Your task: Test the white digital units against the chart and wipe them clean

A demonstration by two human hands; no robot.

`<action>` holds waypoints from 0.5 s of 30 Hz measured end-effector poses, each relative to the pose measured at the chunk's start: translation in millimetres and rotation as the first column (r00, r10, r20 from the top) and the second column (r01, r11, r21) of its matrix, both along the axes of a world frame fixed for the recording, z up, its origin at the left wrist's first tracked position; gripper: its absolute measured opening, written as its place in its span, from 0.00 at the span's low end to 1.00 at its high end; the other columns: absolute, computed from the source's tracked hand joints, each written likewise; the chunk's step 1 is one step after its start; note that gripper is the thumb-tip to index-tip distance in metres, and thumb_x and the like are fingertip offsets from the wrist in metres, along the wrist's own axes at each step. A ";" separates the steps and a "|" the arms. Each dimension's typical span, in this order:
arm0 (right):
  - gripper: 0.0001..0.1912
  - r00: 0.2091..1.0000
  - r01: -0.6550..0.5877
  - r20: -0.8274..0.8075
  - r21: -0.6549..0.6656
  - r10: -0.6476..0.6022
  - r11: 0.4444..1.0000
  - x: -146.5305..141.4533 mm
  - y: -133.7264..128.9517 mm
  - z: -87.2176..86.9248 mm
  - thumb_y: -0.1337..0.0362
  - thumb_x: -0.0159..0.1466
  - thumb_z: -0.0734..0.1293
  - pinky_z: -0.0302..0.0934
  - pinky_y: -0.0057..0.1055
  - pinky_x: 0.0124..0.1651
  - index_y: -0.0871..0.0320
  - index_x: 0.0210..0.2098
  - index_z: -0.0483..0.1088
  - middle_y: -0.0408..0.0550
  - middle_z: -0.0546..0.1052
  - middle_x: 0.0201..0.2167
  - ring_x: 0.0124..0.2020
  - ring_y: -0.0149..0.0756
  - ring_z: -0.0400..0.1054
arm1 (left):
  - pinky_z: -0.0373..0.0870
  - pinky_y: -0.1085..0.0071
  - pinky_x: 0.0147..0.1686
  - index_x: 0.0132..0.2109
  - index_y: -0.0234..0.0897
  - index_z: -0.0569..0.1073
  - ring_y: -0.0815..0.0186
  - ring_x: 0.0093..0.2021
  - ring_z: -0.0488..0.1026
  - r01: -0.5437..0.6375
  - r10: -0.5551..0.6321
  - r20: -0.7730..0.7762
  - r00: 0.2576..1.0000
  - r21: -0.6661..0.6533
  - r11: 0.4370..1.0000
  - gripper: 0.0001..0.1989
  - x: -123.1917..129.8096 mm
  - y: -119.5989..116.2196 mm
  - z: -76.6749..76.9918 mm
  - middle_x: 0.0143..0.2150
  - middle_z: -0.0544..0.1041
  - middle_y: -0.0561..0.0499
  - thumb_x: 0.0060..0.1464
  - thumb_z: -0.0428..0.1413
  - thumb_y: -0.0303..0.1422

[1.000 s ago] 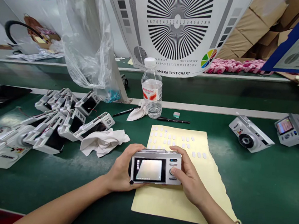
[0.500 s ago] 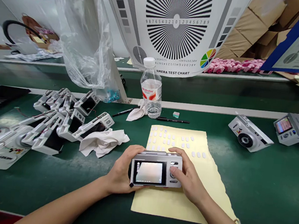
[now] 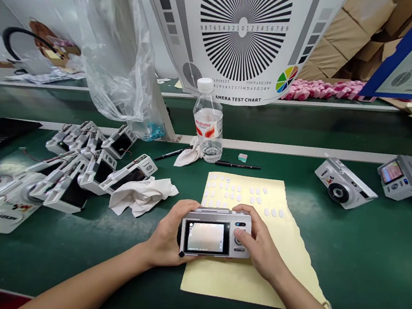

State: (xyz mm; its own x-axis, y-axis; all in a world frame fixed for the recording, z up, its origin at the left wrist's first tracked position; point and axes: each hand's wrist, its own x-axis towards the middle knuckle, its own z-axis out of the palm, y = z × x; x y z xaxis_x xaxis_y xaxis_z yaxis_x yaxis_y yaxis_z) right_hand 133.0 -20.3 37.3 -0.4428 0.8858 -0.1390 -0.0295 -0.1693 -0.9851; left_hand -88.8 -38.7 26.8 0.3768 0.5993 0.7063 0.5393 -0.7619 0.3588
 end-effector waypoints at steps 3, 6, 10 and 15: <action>0.21 1.000 -0.015 -0.005 -0.005 0.015 1.000 1.1 1.7 -1.2 0.49 0.58 0.64 0.67 0.33 0.31 0.49 0.46 0.57 0.46 0.71 0.40 0.36 0.41 0.69 | 0.71 0.56 0.45 0.58 0.37 0.54 0.54 0.46 0.69 -0.005 0.005 0.001 1.000 0.000 1.000 0.36 0.5 0.0 -0.3 0.46 0.67 0.41 0.47 0.60 0.42; 0.21 1.000 -0.026 -0.013 -0.018 0.026 0.999 2.1 2.3 -1.6 0.49 0.58 0.65 0.68 0.34 0.31 0.49 0.46 0.57 0.47 0.71 0.41 0.36 0.40 0.69 | 0.71 0.56 0.45 0.58 0.37 0.54 0.54 0.46 0.69 -0.002 0.002 0.001 1.000 -0.005 1.000 0.36 0.8 -0.1 -0.2 0.46 0.67 0.41 0.47 0.60 0.42; 0.22 0.999 -0.023 -0.031 -0.031 0.022 0.999 2.5 1.4 -1.0 0.49 0.58 0.66 0.69 0.34 0.31 0.49 0.46 0.57 0.47 0.70 0.42 0.37 0.41 0.69 | 0.71 0.57 0.46 0.58 0.36 0.54 0.55 0.46 0.69 -0.003 0.003 0.001 1.000 -0.003 1.000 0.36 0.0 -0.4 -0.1 0.46 0.68 0.41 0.47 0.60 0.43; 0.21 0.999 -0.036 -0.033 -0.025 0.035 0.999 2.9 1.9 -2.3 0.49 0.59 0.65 0.69 0.33 0.30 0.48 0.47 0.57 0.46 0.70 0.41 0.36 0.39 0.68 | 0.71 0.58 0.46 0.58 0.36 0.54 0.55 0.46 0.69 -0.009 0.009 0.001 1.000 0.007 1.000 0.36 -0.6 -0.4 -0.4 0.46 0.68 0.41 0.47 0.59 0.43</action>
State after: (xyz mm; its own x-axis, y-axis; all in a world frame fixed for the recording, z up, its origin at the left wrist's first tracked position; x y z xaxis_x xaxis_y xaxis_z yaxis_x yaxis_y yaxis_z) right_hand 135.9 -18.4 35.0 -0.4788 0.8656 -0.1465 -0.0548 -0.1960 -0.9791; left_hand -89.3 -39.0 26.4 0.3709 0.5973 0.7111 0.5455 -0.7598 0.3537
